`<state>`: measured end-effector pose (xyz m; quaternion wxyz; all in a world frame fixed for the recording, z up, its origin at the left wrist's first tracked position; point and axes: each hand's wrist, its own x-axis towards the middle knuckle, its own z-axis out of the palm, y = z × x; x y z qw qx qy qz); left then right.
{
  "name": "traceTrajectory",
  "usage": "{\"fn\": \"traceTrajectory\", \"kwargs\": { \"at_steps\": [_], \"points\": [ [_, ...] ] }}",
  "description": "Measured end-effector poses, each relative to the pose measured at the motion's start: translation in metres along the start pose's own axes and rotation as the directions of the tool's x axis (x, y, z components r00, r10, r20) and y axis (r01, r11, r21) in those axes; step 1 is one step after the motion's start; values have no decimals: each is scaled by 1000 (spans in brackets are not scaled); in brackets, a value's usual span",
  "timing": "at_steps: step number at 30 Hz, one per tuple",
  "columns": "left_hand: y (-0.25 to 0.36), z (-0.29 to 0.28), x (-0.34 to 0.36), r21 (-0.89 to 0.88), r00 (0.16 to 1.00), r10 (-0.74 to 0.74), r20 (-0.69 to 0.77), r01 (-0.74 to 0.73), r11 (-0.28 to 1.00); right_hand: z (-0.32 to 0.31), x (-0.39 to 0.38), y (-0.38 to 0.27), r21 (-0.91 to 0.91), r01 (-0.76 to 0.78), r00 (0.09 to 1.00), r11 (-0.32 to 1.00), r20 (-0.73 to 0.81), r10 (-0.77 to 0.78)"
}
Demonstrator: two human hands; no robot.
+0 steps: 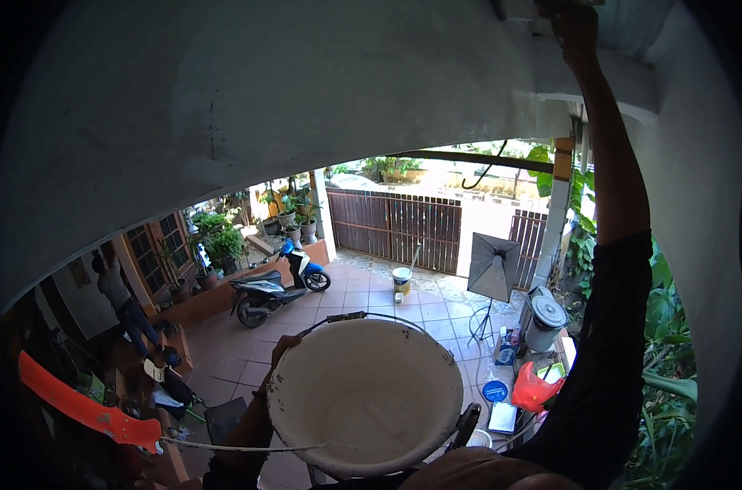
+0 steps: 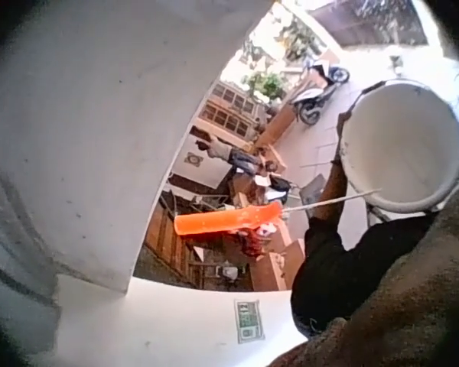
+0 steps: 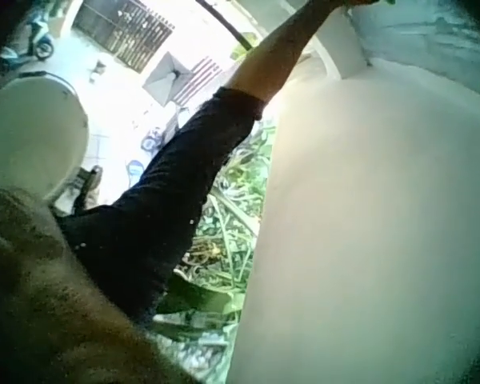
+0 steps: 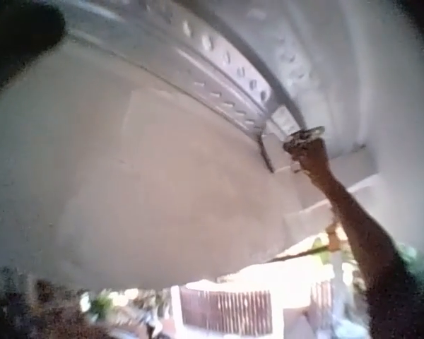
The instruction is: The person is painting a ceiling using a brush and white paint while standing on a ladder.
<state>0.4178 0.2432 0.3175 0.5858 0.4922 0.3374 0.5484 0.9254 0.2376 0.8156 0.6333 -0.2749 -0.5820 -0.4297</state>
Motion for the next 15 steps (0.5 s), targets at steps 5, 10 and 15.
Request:
{"fn": "traceTrajectory", "kwargs": {
  "at_steps": [5,10,15],
  "points": [
    [-12,-19,10,-142,983,-157,91,169,975,-2,-7,35,669,111,961,735,-260,91],
    [-18,-41,22,-269,944,-274,183,316,910,-17,-39,69,-784,363,795,504,-22,-607],
    [-11,-24,11,-131,976,-195,-92,183,974,20,-60,111,-595,-455,885,663,-382,265]
  ]
}}
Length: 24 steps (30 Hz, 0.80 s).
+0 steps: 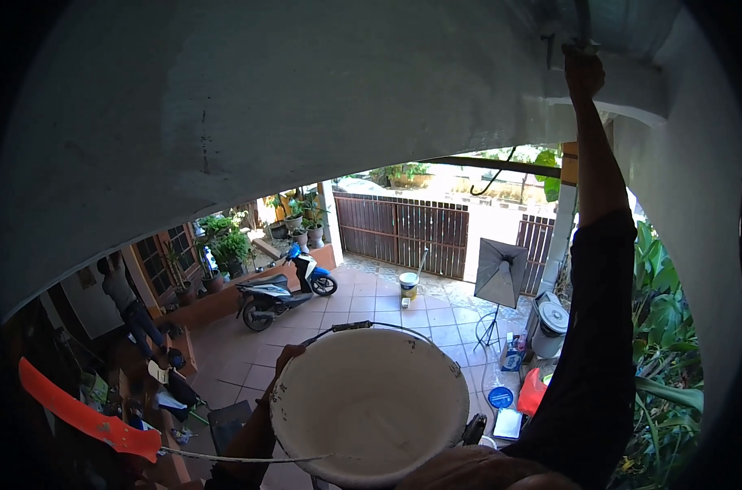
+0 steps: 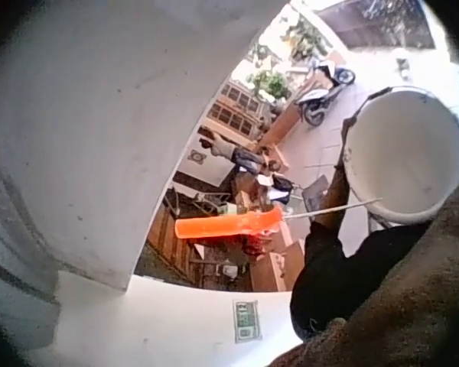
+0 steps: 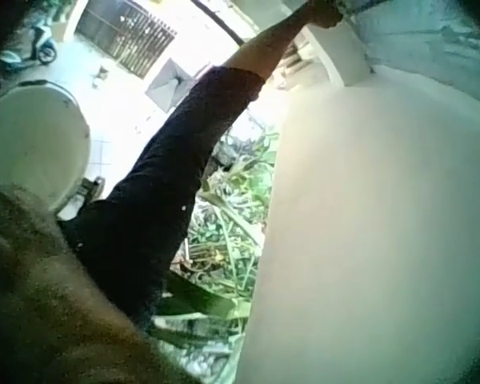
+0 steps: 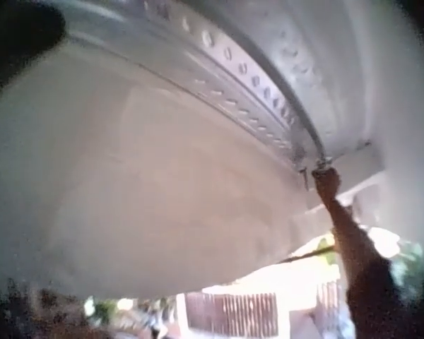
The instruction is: The person is painting a ceiling using a brush and white paint while standing on a ladder.
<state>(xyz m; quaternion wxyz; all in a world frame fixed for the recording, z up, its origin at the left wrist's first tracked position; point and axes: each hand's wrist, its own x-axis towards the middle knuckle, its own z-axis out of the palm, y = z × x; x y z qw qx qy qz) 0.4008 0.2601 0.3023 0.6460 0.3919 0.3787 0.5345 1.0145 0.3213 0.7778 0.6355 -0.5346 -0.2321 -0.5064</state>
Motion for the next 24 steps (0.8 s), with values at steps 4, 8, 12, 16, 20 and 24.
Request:
{"fn": "traceTrajectory", "kwargs": {
  "at_steps": [4,8,12,16,20,24],
  "points": [
    [-17,-27,29,-89,988,-121,98,129,988,41,20,16,37,-92,996,995,25,91],
    [-17,-26,26,-79,993,-89,78,95,992,56,17,-9,-14,-29,996,999,80,30],
    [-13,-23,17,-59,997,-47,68,51,997,69,23,5,-63,57,998,996,-18,-59],
    [-12,-20,17,-46,996,-31,84,34,998,64,32,39,101,118,990,988,-94,-109],
    [-16,-44,25,-63,975,-59,216,74,995,54,14,7,5,-97,995,995,-35,97],
    [12,24,-19,22,979,146,145,-151,988,57,13,1,-45,-132,978,990,155,138]
  ]
}}
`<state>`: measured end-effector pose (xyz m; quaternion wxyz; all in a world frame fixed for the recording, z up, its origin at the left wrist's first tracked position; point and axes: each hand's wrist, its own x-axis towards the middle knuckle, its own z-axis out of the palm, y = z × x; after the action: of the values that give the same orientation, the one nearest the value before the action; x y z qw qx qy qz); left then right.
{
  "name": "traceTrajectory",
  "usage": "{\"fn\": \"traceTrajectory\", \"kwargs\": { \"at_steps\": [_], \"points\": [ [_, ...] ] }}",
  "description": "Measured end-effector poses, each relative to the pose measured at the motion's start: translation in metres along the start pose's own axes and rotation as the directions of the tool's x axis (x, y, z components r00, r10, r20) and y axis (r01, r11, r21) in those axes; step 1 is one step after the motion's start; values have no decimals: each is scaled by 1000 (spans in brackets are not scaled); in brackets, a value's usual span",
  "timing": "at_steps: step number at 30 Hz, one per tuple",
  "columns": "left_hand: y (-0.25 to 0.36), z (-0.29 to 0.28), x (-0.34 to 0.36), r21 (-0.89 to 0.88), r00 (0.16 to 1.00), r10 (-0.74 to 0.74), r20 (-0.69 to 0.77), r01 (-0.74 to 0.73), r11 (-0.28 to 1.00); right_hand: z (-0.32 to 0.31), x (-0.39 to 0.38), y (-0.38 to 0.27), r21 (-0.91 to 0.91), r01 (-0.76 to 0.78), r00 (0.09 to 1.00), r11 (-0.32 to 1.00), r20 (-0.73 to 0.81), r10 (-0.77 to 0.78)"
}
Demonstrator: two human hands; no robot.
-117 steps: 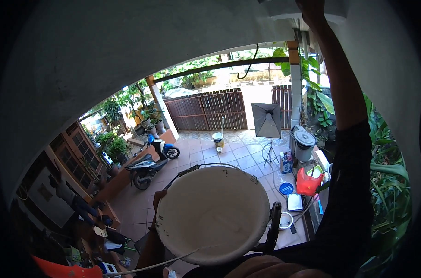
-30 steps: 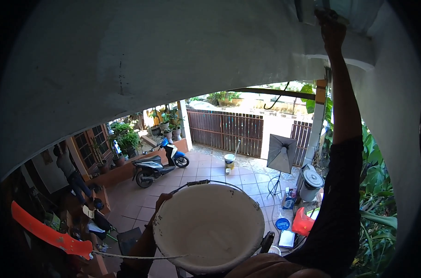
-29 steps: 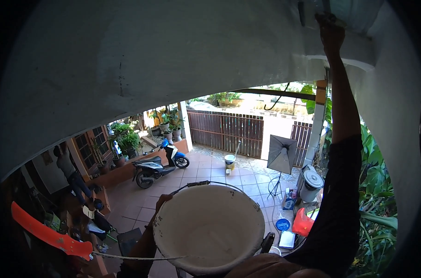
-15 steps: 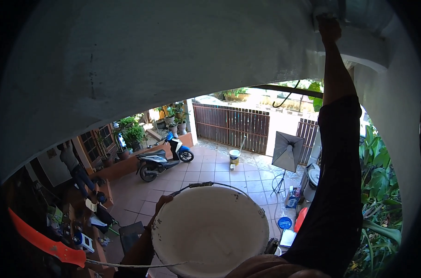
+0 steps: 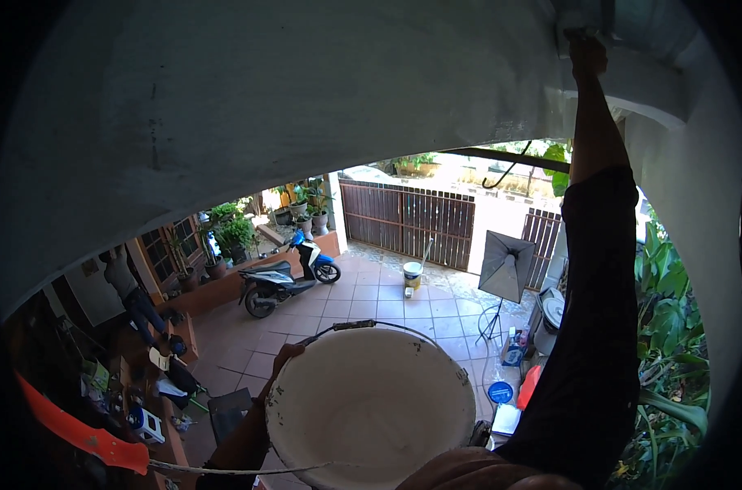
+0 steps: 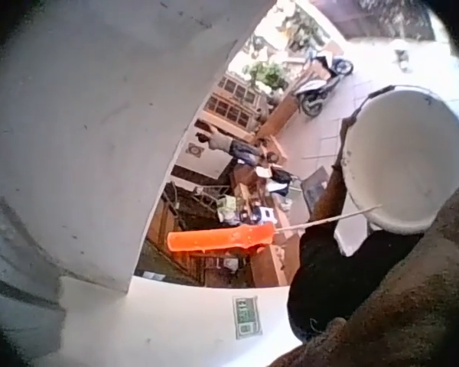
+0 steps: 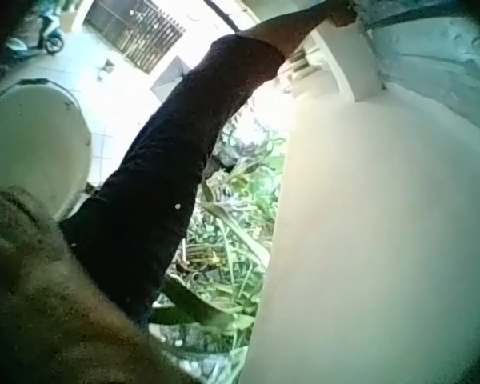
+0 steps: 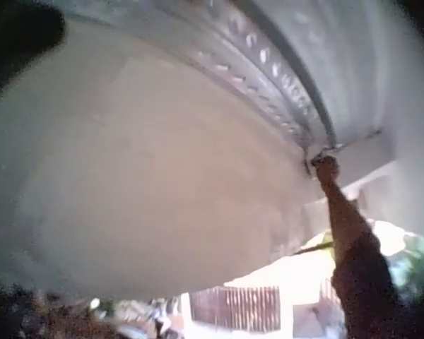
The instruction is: The person is painting a ceiling using a brush and white paint while standing on a ladder.
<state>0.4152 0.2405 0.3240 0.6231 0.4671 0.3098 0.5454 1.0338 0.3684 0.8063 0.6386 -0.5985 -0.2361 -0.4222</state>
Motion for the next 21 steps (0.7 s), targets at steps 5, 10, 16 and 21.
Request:
{"fn": "traceTrajectory", "kwargs": {
  "at_steps": [5,10,16,21],
  "points": [
    [-4,-4,-3,60,996,9,-90,-4,998,23,49,64,-259,570,776,779,-142,-615],
    [-19,-15,16,119,988,7,-151,11,993,19,29,66,172,306,940,936,-214,-268],
    [-97,-115,77,10,991,-72,-109,74,997,-63,-15,-24,-100,735,596,671,-378,-709],
    [-71,-77,42,95,988,22,-151,-8,995,-145,-36,-93,382,783,619,491,-398,-677]
  ]
}}
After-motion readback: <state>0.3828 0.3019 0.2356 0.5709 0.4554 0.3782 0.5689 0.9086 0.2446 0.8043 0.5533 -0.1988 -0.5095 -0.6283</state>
